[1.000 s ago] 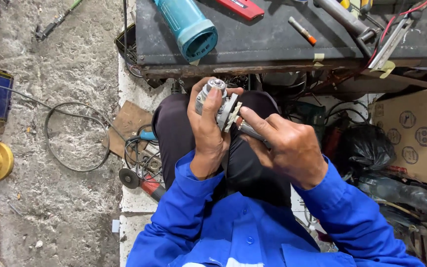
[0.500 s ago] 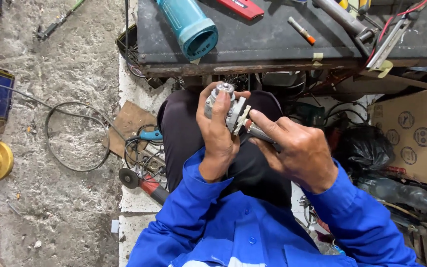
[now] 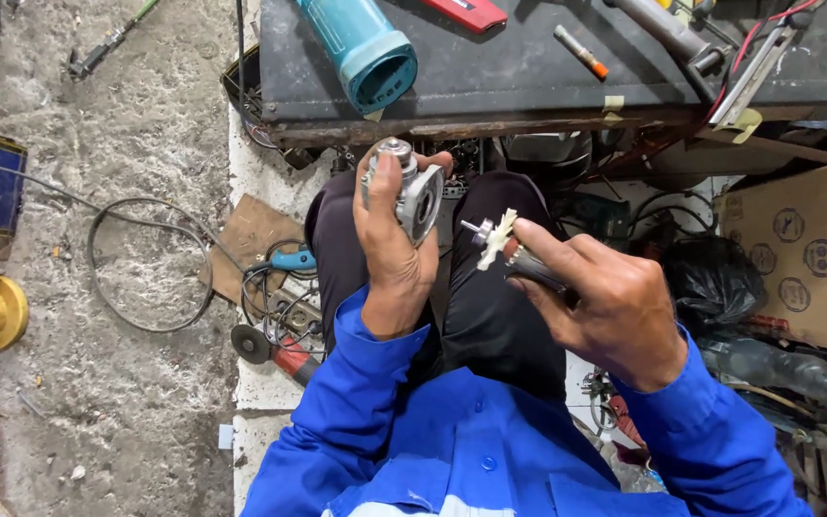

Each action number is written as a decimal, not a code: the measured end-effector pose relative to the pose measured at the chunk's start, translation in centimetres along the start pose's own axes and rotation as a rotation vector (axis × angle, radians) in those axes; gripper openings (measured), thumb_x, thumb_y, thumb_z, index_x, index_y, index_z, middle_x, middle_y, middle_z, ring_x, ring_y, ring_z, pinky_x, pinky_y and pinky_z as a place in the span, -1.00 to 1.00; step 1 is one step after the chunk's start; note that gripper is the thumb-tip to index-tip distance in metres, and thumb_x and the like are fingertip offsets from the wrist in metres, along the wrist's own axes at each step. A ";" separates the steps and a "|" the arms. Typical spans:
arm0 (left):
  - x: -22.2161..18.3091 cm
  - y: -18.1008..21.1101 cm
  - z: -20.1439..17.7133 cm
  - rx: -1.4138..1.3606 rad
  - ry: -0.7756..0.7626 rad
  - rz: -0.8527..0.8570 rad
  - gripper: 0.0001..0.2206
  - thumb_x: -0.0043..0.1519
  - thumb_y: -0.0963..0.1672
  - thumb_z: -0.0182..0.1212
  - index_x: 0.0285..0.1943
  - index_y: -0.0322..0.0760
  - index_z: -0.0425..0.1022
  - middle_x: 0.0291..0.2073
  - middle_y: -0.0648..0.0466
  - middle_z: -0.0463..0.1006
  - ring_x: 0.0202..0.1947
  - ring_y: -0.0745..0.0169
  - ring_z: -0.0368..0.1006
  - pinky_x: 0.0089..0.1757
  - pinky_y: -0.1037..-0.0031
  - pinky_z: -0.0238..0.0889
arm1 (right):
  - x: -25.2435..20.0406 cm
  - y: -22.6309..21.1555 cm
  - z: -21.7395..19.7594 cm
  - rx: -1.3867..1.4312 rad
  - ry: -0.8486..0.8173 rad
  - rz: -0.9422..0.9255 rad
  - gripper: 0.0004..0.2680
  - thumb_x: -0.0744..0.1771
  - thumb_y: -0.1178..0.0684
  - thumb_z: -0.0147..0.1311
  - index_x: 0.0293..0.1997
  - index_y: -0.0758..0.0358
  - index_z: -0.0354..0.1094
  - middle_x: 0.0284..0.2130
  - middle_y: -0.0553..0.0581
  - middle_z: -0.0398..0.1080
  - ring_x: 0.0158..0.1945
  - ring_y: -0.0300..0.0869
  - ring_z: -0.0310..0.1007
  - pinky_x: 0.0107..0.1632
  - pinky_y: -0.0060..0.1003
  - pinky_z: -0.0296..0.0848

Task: Assembling an electric motor armature by installing the cooling fan and bearings onto the shaft, then preparing to install it into the motor housing.

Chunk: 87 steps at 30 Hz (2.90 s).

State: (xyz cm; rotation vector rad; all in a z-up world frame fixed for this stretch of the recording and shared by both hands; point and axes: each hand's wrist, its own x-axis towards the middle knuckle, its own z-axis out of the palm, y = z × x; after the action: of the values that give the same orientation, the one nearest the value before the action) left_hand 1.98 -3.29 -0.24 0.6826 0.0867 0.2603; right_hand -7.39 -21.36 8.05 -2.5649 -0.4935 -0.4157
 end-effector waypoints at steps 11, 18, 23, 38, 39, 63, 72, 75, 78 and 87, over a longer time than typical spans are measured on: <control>-1.2 1.3 2.3 -0.333 0.063 -0.337 -0.68 0.34 -0.01 0.28 -0.08 -0.42 0.57 -0.22 -0.23 0.66 -0.06 -0.27 0.61 0.14 -0.18 0.38 | -1.2 1.1 1.1 0.335 0.241 0.058 -0.64 0.23 0.14 0.39 0.14 0.29 0.54 -0.48 0.16 0.47 -0.53 -0.05 0.48 -0.44 -0.22 0.45; -0.3 0.7 3.6 -0.355 0.092 -0.518 -0.71 0.31 -0.03 0.25 -0.02 -0.39 0.55 -0.14 -0.29 0.61 -0.01 -0.30 0.57 -0.01 -0.03 0.50 | -2.3 3.4 2.2 0.402 0.435 0.044 -0.64 0.26 0.08 0.40 0.07 0.56 0.47 -0.49 0.33 0.42 -0.50 0.05 0.47 -0.38 -0.17 0.44; 0.5 0.5 5.5 -0.242 -0.080 -0.507 -0.71 0.33 -0.05 0.26 0.13 -0.28 0.49 -0.07 -0.23 0.57 0.01 -0.23 0.55 -0.04 0.04 0.51 | -3.3 5.0 2.8 0.441 0.524 0.075 -0.60 0.24 0.07 0.43 0.05 0.63 0.43 -0.45 0.39 0.44 -0.41 0.10 0.53 -0.33 -0.11 0.46; 5.7 0.8 13.0 0.359 -0.158 -0.631 -0.42 0.07 0.06 0.23 0.18 -0.36 0.35 -0.23 0.04 0.50 -0.27 0.26 0.48 -0.27 0.40 0.46 | -5.6 7.3 2.4 0.338 0.478 0.481 -0.64 0.33 -0.10 0.21 0.14 0.37 0.37 -0.12 0.20 0.47 -0.11 -0.10 0.44 0.02 -0.24 0.43; 6.1 0.6 13.3 0.359 -0.160 -0.631 -0.42 0.07 0.06 0.23 0.18 -0.36 0.35 -0.23 0.04 0.50 -0.27 0.26 0.48 -0.27 0.40 0.46 | -5.6 7.5 2.4 0.337 0.480 0.481 -0.64 0.33 -0.10 0.21 0.14 0.37 0.37 -0.12 0.20 0.47 -0.11 -0.10 0.44 0.02 -0.24 0.43; 9.2 0.3 18.2 1.092 -0.335 -0.491 -0.23 -0.17 0.29 -0.03 0.05 -0.23 0.46 0.00 0.09 0.53 0.02 0.32 0.41 0.00 0.44 0.27 | 3.0 8.0 3.1 0.460 0.587 0.526 -0.72 0.34 0.03 0.13 0.12 0.35 0.36 -0.26 0.06 0.39 -0.26 -0.22 0.31 -0.16 -0.31 0.34; 10.1 -2.4 17.7 1.061 -0.445 -0.376 -0.50 0.04 0.28 -0.06 -0.52 -0.05 0.03 -0.58 0.24 0.02 -0.50 0.39 -0.05 -0.41 0.41 -0.12 | 2.0 8.2 3.8 0.459 0.616 0.510 -0.73 0.37 -0.01 0.11 0.11 0.37 0.34 -0.27 0.06 0.34 -0.22 -0.20 0.29 -0.09 -0.28 0.35; 10.4 -3.5 18.1 0.996 -0.470 -0.364 -0.50 0.04 0.28 -0.08 -0.53 -0.04 0.03 -0.59 0.25 0.03 -0.53 0.40 -0.08 -0.43 0.39 -0.16 | 1.9 8.3 4.0 0.452 0.610 0.530 -0.73 0.35 0.00 0.13 0.10 0.34 0.36 -0.25 0.04 0.35 -0.22 -0.20 0.28 -0.08 -0.30 0.33; 10.6 -4.3 19.0 1.138 -0.443 -0.405 -0.16 -0.16 0.34 -0.30 -0.07 -0.27 0.54 -0.23 0.05 0.51 -0.25 0.30 0.43 -0.24 0.38 0.22 | 1.8 8.3 4.2 0.452 0.614 0.535 -0.72 0.35 0.02 0.13 0.12 0.35 0.35 -0.20 0.08 0.38 -0.16 -0.18 0.33 -0.02 -0.27 0.37; 10.9 -5.8 17.3 1.446 -0.721 -0.085 -0.27 0.06 0.33 -0.38 -0.24 -0.23 0.49 -0.39 -0.03 0.52 -0.29 -0.22 0.48 -0.25 0.12 0.20 | -0.4 8.1 3.8 0.379 0.569 0.587 -0.71 0.34 -0.06 0.14 0.08 0.31 0.37 -0.29 0.03 0.35 -0.30 -0.21 0.25 -0.14 -0.28 0.32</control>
State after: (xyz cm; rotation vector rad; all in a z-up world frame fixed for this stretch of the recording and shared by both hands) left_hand 16.57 -15.28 9.55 2.1621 -0.4376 -0.2043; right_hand -3.60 -26.05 1.44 -1.9721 0.3497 -0.7127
